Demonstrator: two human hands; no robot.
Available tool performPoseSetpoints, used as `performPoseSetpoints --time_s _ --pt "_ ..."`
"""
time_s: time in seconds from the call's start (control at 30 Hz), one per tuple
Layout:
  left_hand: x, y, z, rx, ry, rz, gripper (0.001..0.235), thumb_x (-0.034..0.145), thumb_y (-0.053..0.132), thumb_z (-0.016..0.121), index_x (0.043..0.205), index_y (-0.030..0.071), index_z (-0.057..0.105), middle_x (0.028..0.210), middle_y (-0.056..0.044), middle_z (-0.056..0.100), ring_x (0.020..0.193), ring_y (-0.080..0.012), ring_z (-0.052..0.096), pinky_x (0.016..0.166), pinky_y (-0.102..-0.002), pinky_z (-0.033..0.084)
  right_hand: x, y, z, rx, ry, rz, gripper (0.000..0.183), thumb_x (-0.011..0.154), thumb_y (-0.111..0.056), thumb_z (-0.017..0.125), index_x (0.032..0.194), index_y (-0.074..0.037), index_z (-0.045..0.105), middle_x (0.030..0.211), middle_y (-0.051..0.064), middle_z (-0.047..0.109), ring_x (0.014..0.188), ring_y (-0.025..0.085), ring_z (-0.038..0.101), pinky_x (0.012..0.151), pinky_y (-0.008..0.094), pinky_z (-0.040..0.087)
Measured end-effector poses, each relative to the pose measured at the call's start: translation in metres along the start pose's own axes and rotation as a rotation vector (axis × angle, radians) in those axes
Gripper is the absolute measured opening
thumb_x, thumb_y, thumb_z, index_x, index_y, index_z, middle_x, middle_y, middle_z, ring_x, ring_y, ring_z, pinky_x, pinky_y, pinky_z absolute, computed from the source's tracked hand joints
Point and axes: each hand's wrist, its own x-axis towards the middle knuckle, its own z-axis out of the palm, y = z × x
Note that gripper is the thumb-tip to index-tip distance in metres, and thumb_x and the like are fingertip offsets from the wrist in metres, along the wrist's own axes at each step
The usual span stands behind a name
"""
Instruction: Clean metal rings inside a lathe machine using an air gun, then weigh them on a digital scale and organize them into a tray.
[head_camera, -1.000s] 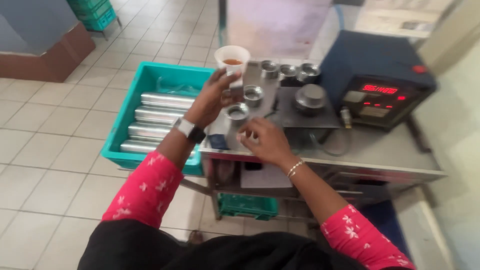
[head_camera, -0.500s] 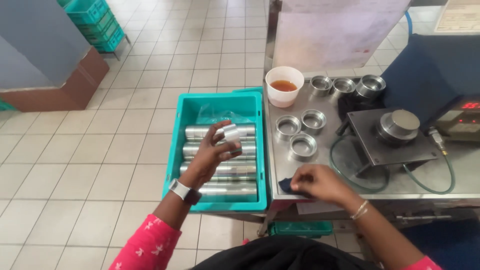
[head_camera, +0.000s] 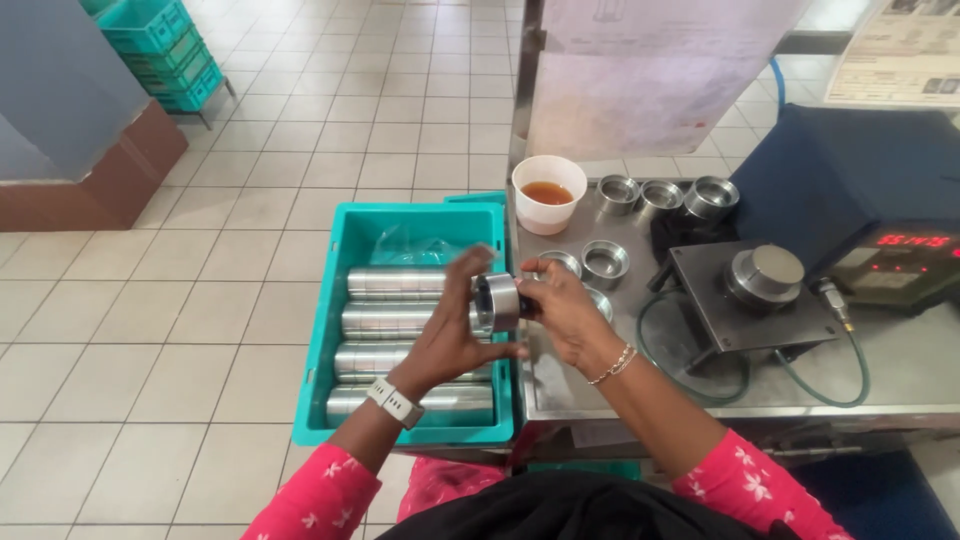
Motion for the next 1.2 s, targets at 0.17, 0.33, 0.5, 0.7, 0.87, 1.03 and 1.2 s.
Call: performPoseSetpoints --time_s 0.17,0.33,0.5,0.7,0.87,1.03,1.2 --pt "0.003 -0.046 0.013 -0.136 -0.218 -0.429 0.073 0.079 0.03 0.084 0.14 0.001 0.055 0.131 -0.022 0.065 0.112 -0.0332 0.071 0.087 -0.04 0.061 -0.011 -0.003 -0.002 -0.019 -0.007 -0.004 0.035 0.093 -0.009 0.065 0.125 -0.007 0.05 0.102 0.006 0.066 0.092 0.015 0.067 0.085 0.033 0.055" --pt "0.016 -0.043 0.018 -0.383 -0.155 -0.67 0.081 0.085 0.04 0.075 0.151 0.007 0.041 0.14 -0.012 0.054 0.111 -0.0265 0.069 0.085 -0.035 0.063 -0.02 -0.014 0.0 -0.109 -0.101 -0.08 0.034 0.096 -0.015 0.063 0.125 -0.008 0.048 0.102 0.009 0.068 0.095 0.017 0.067 0.087 0.031 0.055" --pt "0.038 -0.115 -0.011 -0.446 0.086 -0.91 0.072 0.082 0.042 0.078 0.137 0.005 0.049 0.121 -0.018 0.064 0.102 -0.0286 0.071 0.076 -0.04 0.063 -0.041 -0.035 -0.019 -0.75 0.145 -0.327 0.033 0.098 -0.019 0.058 0.13 -0.014 0.051 0.104 0.004 0.071 0.076 0.024 0.067 0.067 0.04 0.053" --pt "0.029 -0.233 -0.042 0.48 0.357 -0.514 0.066 0.074 0.03 0.089 0.117 0.002 0.048 0.12 -0.02 0.05 0.107 -0.0396 0.058 0.087 -0.05 0.052 -0.067 -0.009 -0.049 -1.229 0.373 -0.458 0.027 0.098 -0.017 0.057 0.123 -0.01 0.052 0.097 0.016 0.073 0.081 0.036 0.069 0.07 0.05 0.052" --pt "0.003 -0.33 -0.015 0.835 0.283 -0.636 0.061 0.082 0.036 0.081 0.122 0.003 0.048 0.128 -0.02 0.049 0.119 -0.0404 0.053 0.099 -0.055 0.044 -0.066 0.015 -0.054 -1.43 0.297 -0.634 0.028 0.092 -0.019 0.062 0.119 -0.011 0.058 0.093 0.016 0.07 0.092 0.035 0.066 0.088 0.051 0.049" --pt "0.015 -0.306 0.009 1.045 0.259 -0.672 0.082 0.083 0.037 0.078 0.144 0.0 0.038 0.148 -0.024 0.041 0.136 -0.0423 0.04 0.112 -0.058 0.031 -0.067 0.013 -0.052 -1.438 0.206 -0.719 0.032 0.088 -0.025 0.068 0.114 -0.009 0.059 0.094 0.012 0.07 0.097 0.03 0.066 0.105 0.049 0.044" --pt "0.041 -0.058 0.026 -0.235 -0.36 -0.321 0.119 0.069 0.036 0.089 0.157 0.017 0.012 0.164 -0.015 0.016 0.149 -0.0401 0.022 0.112 -0.061 0.03 -0.04 -0.013 -0.056 -0.48 0.305 -0.081 0.036 0.091 -0.017 0.067 0.124 -0.008 0.055 0.105 0.006 0.073 0.103 0.018 0.067 0.095 0.037 0.05"
